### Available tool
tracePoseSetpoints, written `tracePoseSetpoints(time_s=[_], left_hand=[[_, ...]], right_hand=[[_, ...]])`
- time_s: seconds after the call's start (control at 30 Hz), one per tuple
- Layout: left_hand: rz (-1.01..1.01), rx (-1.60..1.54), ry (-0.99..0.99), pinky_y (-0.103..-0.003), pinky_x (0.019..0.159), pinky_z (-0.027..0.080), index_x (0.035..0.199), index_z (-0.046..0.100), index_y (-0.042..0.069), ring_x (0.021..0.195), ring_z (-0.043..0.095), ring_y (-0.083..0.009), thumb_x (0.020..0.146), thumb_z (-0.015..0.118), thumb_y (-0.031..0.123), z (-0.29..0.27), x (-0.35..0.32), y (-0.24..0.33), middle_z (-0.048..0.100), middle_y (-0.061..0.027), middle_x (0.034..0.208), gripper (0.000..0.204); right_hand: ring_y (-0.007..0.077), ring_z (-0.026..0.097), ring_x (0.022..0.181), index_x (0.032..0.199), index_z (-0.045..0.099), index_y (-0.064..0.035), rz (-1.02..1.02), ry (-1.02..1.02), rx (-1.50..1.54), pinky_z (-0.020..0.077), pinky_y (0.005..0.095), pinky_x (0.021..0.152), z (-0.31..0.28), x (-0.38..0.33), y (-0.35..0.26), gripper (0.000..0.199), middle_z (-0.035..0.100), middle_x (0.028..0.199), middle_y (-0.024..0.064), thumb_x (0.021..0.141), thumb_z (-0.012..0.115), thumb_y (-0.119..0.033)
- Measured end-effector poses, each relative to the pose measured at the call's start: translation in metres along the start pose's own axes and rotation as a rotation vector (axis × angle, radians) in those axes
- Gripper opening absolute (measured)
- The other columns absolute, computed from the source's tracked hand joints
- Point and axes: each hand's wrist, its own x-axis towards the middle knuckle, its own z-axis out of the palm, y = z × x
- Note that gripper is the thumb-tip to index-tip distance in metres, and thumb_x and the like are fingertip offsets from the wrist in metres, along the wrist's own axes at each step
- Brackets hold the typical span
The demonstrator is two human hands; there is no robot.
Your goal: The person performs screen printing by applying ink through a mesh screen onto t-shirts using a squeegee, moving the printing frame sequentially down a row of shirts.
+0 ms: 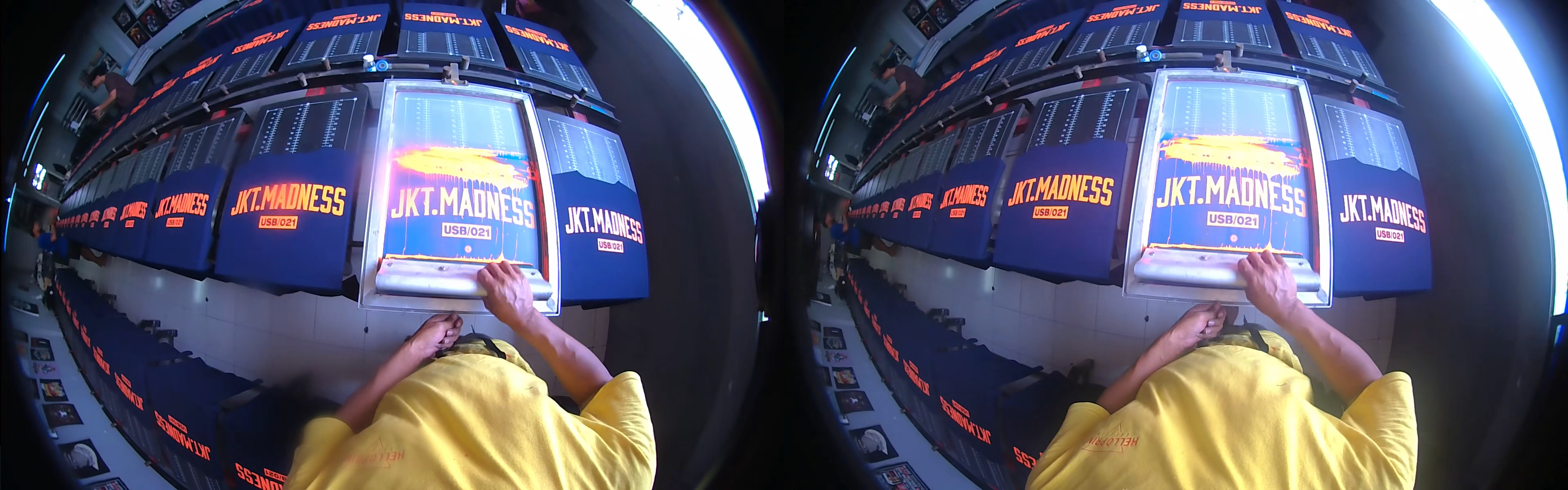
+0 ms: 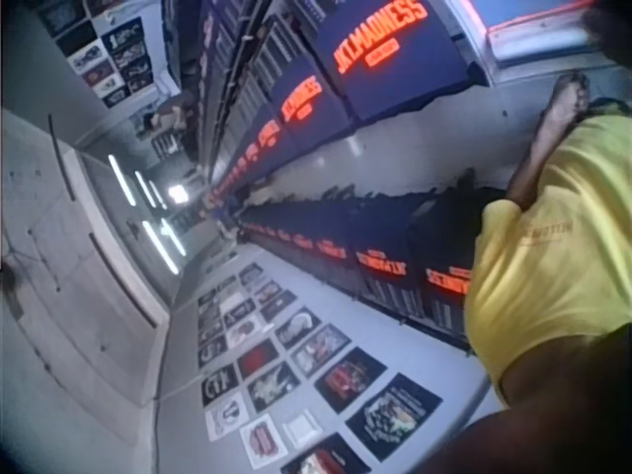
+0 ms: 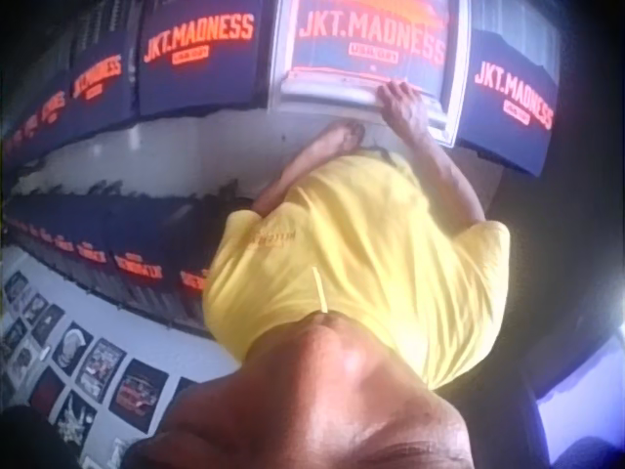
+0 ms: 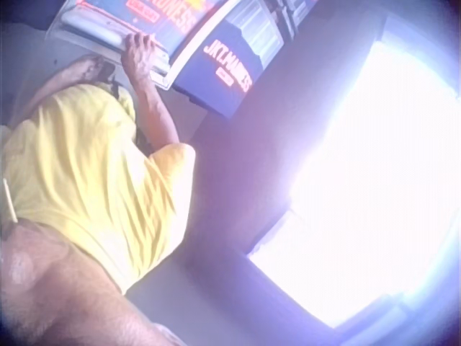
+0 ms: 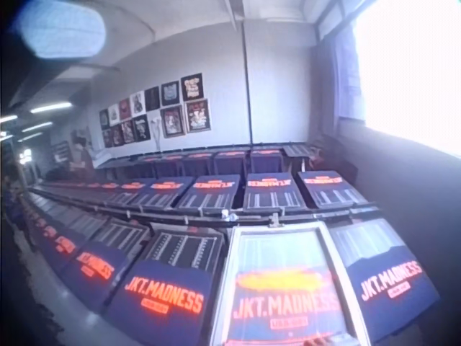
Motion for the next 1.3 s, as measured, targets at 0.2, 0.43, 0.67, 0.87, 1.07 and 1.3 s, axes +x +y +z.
tracePoseSetpoints(time_s=[0.2, 0.43, 0.67, 0.87, 1.07, 1.3], left_hand=[[-0.039, -0.086, -0.035, -0.020, 0.038, 0.024, 0.087, 0.048, 0.011, 0.048, 0.033, -0.0043, 0.108, 0.038, 0.032, -0.006, 0.002, 0.001, 0.035, 0.0061, 0.063, 0.031], [-0.062, -0.072, -0.031, -0.020, 0.038, 0.023, 0.087, 0.048, 0.011, 0.048, 0.032, -0.0044, 0.107, 0.038, 0.033, -0.014, 0.007, -0.005, 0.035, 0.0062, 0.063, 0.032], [-0.065, -0.123, -0.039, -0.020, 0.038, 0.023, 0.088, 0.049, 0.011, 0.048, 0.031, -0.0048, 0.107, 0.038, 0.034, -0.015, 0.008, -0.001, 0.035, 0.0060, 0.063, 0.032], [-0.152, -0.234, -0.085, -0.020, 0.037, 0.023, 0.088, 0.049, 0.011, 0.047, 0.031, -0.0043, 0.107, 0.038, 0.034, -0.023, 0.013, -0.002, 0.035, 0.0065, 0.063, 0.031], [0.029, 0.281, 0.111, -0.022, 0.044, 0.035, 0.093, 0.057, 0.007, 0.051, 0.042, -0.0070, 0.106, 0.042, 0.035, 0.002, -0.008, 0.006, 0.047, 0.0037, 0.064, 0.034], [0.875, 1.785, 0.474, -0.043, 0.096, 0.041, 0.110, 0.065, 0.010, 0.106, 0.056, -0.0299, 0.082, 0.072, 0.025, 0.060, -0.103, 0.094, 0.062, -0.0098, 0.106, 0.032]], right_hand=[[0.0266, 0.060, 0.091, 0.095, 0.060, -0.0078, 0.013, -0.102, 0.046, 0.0490, 0.0405, 0.078, -0.018, 0.003, -0.005, 0.027, 0.060, 0.089, 0.0067, 0.070, 0.067, -0.009], [0.0252, 0.056, 0.095, 0.099, 0.059, -0.0099, 0.022, -0.070, -0.086, 0.0450, 0.0396, 0.076, 0.006, -0.012, -0.019, 0.020, 0.058, 0.093, 0.0054, 0.080, 0.059, -0.010], [0.0254, 0.057, 0.096, 0.099, 0.060, -0.0091, 0.020, -0.079, -0.045, 0.0470, 0.0385, 0.081, 0.002, 0.007, -0.009, 0.020, 0.060, 0.094, 0.0054, 0.078, 0.060, -0.009], [0.0250, 0.057, 0.097, 0.099, 0.061, -0.0091, 0.017, -0.106, -0.054, 0.0471, 0.0383, 0.081, 0.001, -0.001, -0.013, 0.021, 0.060, 0.095, 0.0047, 0.078, 0.060, -0.009], [0.0253, 0.060, 0.090, 0.096, 0.061, -0.0090, 0.011, -0.072, -0.045, 0.0486, 0.0388, 0.080, 0.001, 0.001, -0.010, 0.018, 0.061, 0.092, 0.0056, 0.078, 0.061, -0.009], [0.0253, 0.061, 0.088, 0.098, 0.061, -0.0082, 0.015, -0.060, -0.050, 0.0498, 0.0386, 0.080, 0.002, 0.001, -0.006, 0.019, 0.063, 0.093, 0.0065, 0.079, 0.061, -0.008]])
